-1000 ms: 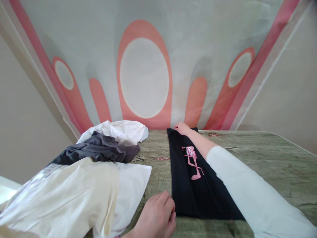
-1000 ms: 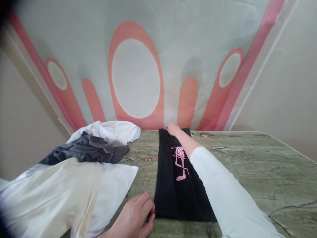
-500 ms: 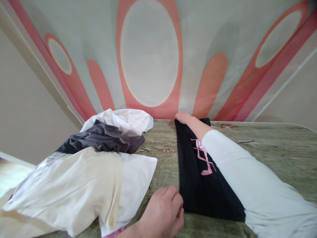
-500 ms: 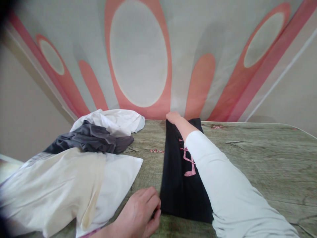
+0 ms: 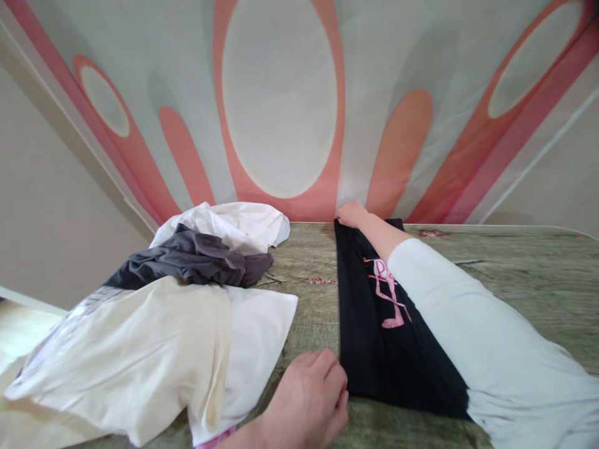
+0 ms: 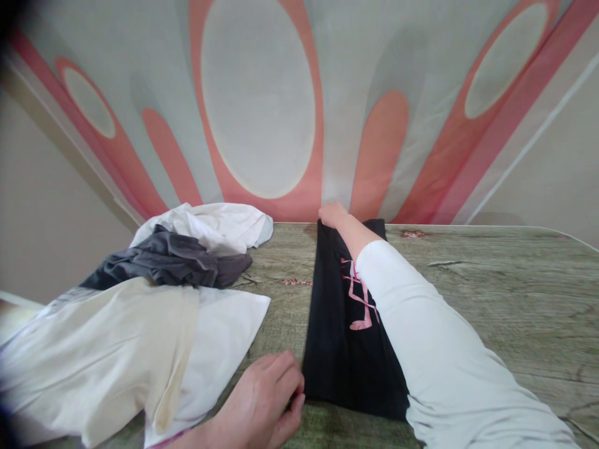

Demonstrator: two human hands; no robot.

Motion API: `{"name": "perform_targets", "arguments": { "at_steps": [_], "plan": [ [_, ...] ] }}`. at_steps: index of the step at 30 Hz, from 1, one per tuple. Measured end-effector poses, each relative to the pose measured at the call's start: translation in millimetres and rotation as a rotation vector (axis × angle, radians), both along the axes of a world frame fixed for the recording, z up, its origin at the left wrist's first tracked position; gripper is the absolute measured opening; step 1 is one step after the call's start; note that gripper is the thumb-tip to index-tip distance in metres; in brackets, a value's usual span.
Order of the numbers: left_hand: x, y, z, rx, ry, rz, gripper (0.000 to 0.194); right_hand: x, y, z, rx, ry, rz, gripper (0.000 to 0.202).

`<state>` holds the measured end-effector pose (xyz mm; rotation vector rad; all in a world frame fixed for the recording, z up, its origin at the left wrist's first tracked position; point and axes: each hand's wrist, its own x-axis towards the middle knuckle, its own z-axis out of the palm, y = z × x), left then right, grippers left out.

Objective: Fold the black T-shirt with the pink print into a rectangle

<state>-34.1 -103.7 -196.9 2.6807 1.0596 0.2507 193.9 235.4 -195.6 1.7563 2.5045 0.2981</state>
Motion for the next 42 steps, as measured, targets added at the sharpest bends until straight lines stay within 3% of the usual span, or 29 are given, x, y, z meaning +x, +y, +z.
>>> {"name": "perform_targets", "arguments": {
  "at_steps": [8,13,15,18,21,24,29,35,40,42],
  "plan": [
    [-3,2,11.6,0.003,0.074,0.073,0.008,18,3,-4.4,0.06,0.056,-0.202,0.031],
    [-4,5,13.7,-0.081,0.052,0.173,0.005,13,-7,-16.0,0.065,0.102,-0.205,0.032],
    [-5,4,12.2,-0.106,-0.009,0.193,0.014,10,-13,-18.1,0.072,0.119,-0.197,0.032],
    [-6,2,8.5,-0.13,-0.104,0.214,0.033,7,-23,-15.0,0.091,0.14,-0.182,0.032],
    [-6,4,5.8,-0.157,-0.142,0.195,0.031,5,-39,-6.7,0.127,0.182,-0.145,0.033],
    [-7,6,5.3,-0.178,-0.154,0.153,0.026,4,-73,1.0,0.142,0.266,-0.012,0.034],
    [-6,7,6.4,-0.187,-0.213,0.137,0.023,17,-166,0.3,0.028,0.376,0.229,0.035],
    [-2,0,15.9,-0.129,-0.198,0.144,0.019,45,-262,-19.3,-0.034,0.479,0.186,0.044],
    [6,-7,28.4,-0.031,-0.139,0.062,0.034,47,-296,-30.1,-0.081,0.54,0.182,0.051],
    [8,-6,29.8,-0.036,-0.08,0.029,0.03,43,-301,-30.3,-0.086,0.542,0.143,0.052]
  ]
}}
